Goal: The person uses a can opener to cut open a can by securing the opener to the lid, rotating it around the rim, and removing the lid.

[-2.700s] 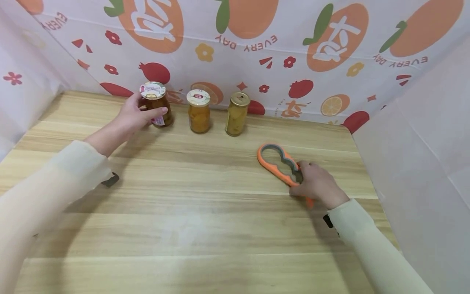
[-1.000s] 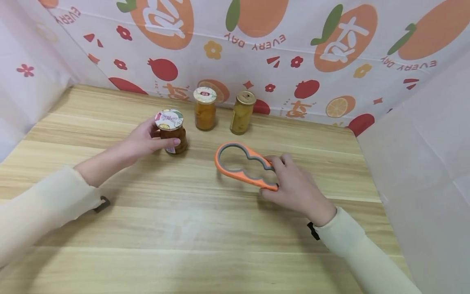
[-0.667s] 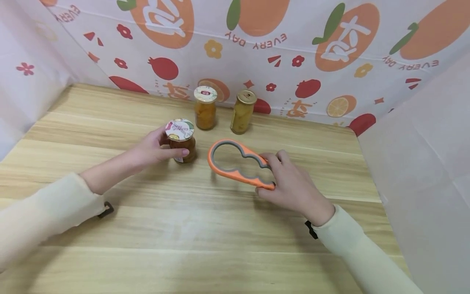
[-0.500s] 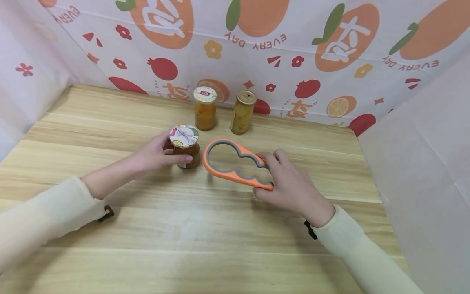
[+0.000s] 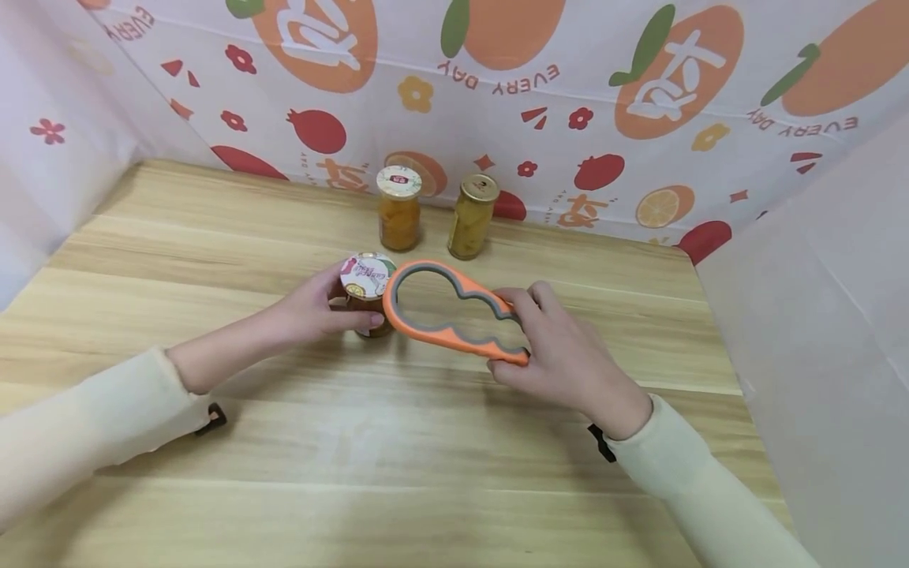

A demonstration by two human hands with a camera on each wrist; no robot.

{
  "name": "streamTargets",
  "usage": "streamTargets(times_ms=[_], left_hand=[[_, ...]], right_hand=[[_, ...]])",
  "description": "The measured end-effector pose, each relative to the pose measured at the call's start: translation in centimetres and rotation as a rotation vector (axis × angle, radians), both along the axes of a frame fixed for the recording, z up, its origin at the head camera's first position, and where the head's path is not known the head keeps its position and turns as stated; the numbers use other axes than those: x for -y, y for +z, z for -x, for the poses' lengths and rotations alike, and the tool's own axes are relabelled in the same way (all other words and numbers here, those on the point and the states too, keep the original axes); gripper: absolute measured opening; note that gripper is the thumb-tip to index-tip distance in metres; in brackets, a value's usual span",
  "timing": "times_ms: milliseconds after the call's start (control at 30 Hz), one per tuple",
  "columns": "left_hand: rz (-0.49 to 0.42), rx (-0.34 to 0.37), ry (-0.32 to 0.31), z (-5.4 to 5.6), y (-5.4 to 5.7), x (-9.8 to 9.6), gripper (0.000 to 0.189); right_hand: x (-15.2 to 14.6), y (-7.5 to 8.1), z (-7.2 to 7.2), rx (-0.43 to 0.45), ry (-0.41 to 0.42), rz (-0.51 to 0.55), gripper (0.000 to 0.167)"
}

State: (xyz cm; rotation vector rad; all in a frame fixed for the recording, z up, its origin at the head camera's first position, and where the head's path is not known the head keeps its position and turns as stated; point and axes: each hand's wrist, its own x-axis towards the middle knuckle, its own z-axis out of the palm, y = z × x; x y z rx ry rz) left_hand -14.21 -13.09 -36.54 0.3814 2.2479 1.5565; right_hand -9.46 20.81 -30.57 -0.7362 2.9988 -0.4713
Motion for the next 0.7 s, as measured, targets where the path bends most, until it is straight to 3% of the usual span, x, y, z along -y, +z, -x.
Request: streamTargets(times_ms=[333, 467, 700], left_hand=[[-0.026, -0.028, -0.104, -0.8, 0.3, -1.2, 0.068], [-0.032, -0.030, -0.119, -1.1, 0.3, -1.8, 0.067], [-0.054, -0.041, -0.157, -1.9, 0.3, -2.5, 0.049]], right_hand=[[0.8, 0.4, 0.3, -0.008, 0.031, 0.019, 0.069], [1.1, 0.6, 0.4, -0.017, 0.048, 0.023, 0.069], [1.6, 0.8, 0.6, -0.018, 0.070, 0.004, 0.070]])
